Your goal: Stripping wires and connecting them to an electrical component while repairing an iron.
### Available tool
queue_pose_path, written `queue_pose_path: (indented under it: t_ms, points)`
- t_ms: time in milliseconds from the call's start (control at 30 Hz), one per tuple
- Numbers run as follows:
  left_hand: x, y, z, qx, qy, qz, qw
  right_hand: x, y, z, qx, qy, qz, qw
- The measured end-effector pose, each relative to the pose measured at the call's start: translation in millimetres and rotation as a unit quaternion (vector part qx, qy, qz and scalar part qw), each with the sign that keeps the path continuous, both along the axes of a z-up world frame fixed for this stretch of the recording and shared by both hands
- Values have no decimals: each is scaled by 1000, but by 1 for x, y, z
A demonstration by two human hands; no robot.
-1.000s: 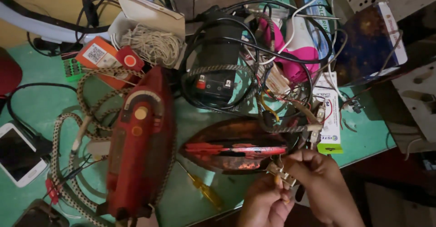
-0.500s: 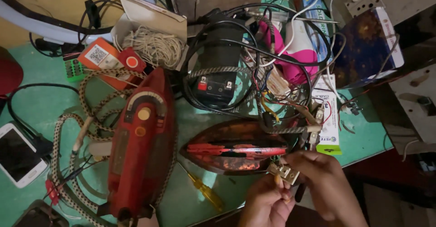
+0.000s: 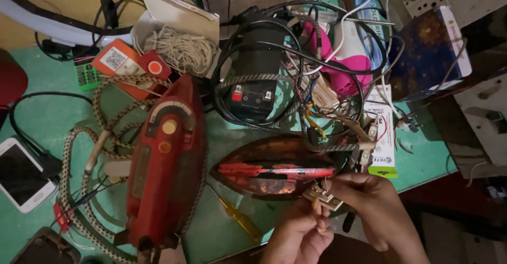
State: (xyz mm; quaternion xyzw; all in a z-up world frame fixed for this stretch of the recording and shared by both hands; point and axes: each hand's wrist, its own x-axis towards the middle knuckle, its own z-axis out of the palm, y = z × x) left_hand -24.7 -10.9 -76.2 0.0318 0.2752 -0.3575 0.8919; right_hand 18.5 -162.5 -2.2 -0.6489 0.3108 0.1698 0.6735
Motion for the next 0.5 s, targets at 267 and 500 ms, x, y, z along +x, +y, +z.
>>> queue_pose_path:
  t_ms: [267,500]
  points:
    - [-12,-18,-25,8,-92,17,996,-8,-3,-16,-64,7,-30,998]
    - [-9,-23,-11,159,-35,1,987,-9,-4,-19,-66,-23,-35,997]
